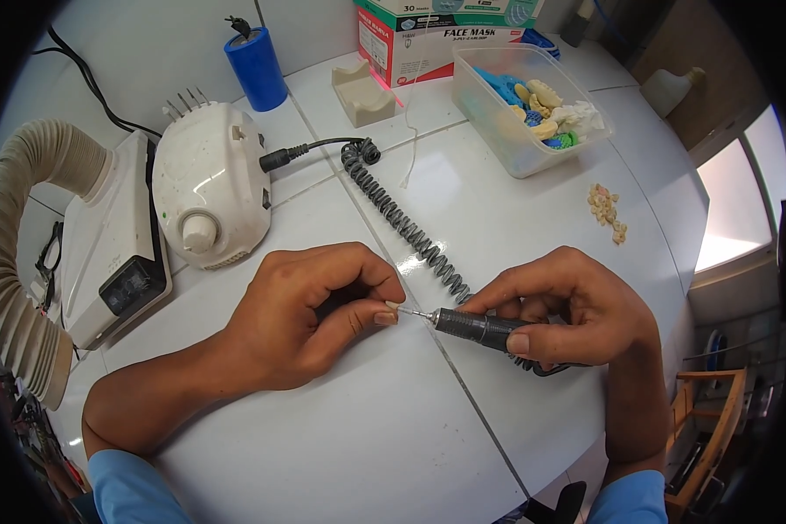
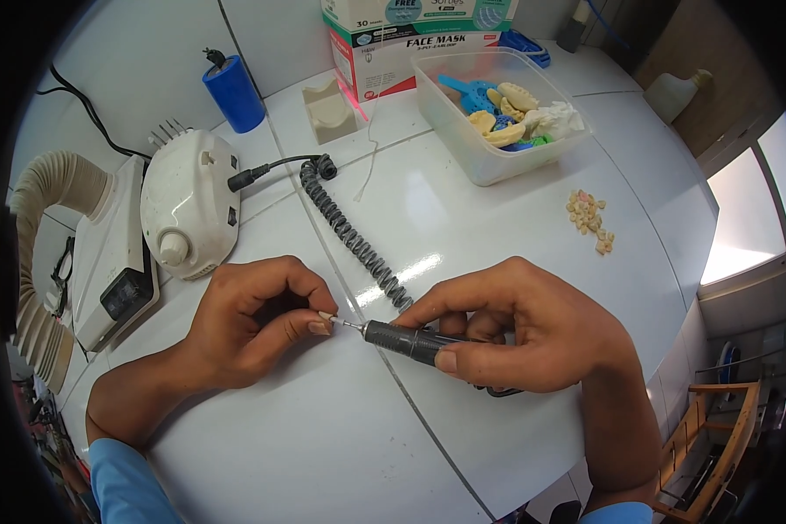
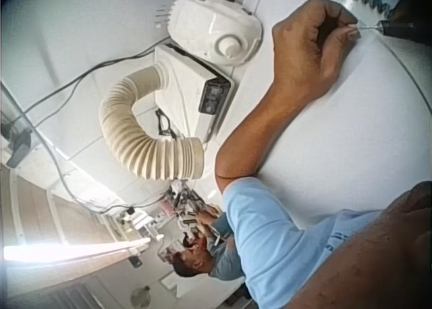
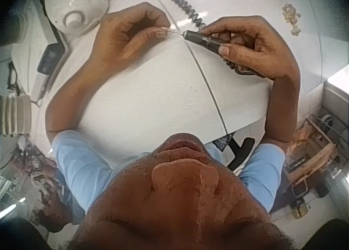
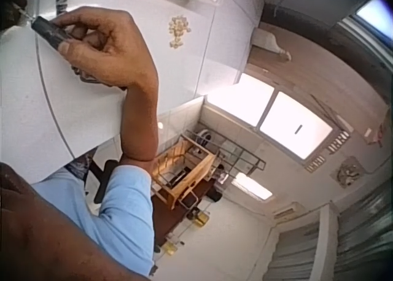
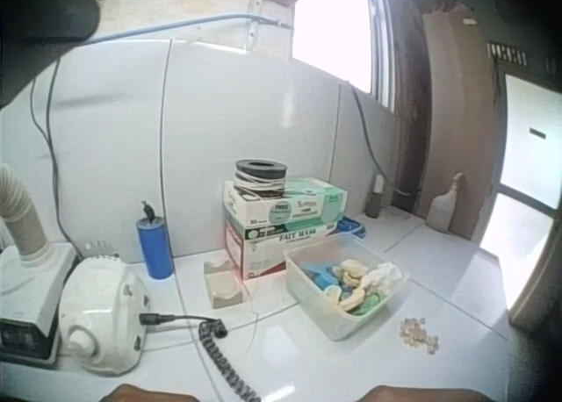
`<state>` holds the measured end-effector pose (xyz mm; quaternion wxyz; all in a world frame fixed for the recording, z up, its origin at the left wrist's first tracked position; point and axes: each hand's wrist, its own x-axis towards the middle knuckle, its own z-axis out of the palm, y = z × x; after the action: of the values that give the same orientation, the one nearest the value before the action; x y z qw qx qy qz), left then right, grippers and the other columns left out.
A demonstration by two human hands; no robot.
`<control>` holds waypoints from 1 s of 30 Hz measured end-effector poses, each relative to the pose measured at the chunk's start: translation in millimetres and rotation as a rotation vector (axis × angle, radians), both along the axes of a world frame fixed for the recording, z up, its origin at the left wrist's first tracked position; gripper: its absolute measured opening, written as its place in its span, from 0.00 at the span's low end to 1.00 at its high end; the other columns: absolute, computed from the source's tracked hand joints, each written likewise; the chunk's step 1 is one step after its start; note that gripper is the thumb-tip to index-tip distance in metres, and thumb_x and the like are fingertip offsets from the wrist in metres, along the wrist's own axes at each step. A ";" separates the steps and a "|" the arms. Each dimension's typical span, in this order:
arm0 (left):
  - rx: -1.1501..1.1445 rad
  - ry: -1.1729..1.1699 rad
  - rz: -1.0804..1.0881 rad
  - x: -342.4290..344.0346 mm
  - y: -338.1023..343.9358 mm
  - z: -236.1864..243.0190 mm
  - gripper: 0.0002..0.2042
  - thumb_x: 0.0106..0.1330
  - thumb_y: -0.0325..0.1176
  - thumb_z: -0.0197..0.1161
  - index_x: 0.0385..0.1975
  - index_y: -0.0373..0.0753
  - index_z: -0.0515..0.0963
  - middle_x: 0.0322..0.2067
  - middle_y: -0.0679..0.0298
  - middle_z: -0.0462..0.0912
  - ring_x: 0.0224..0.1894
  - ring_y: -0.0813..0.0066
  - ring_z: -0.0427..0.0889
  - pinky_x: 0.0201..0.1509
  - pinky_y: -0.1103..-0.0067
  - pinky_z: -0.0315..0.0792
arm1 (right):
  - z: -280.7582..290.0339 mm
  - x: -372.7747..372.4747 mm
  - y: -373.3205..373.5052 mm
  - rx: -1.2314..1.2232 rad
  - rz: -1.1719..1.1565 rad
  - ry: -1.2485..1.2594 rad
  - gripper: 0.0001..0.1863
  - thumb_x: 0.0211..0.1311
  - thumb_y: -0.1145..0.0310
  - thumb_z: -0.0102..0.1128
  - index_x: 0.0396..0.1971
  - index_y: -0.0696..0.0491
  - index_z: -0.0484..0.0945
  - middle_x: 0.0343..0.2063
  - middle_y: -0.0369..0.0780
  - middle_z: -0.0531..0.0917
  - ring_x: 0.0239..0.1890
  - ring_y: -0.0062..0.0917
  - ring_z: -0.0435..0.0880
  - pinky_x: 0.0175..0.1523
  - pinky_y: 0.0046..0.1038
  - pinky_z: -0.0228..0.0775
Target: Using a rotary micromotor tool to grind and finish dental prosthetic components at a laboratory bench.
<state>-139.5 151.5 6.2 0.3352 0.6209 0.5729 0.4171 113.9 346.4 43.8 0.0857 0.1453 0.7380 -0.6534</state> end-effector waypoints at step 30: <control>0.013 0.007 -0.004 -0.4 0.7 -0.9 0.04 0.74 0.21 0.70 0.42 0.29 0.83 0.36 0.59 0.90 0.40 0.77 0.90 0.46 0.81 0.83 | -3.8 -0.6 -1.4 0.003 -0.006 0.028 0.25 0.67 0.72 0.69 0.62 0.64 0.84 0.25 0.33 0.85 0.18 0.07 0.75 0.24 0.16 0.57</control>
<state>-139.9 152.2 5.3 0.3298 0.6256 0.5703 0.4180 113.2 345.0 40.0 0.0732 0.1388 0.7398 -0.6543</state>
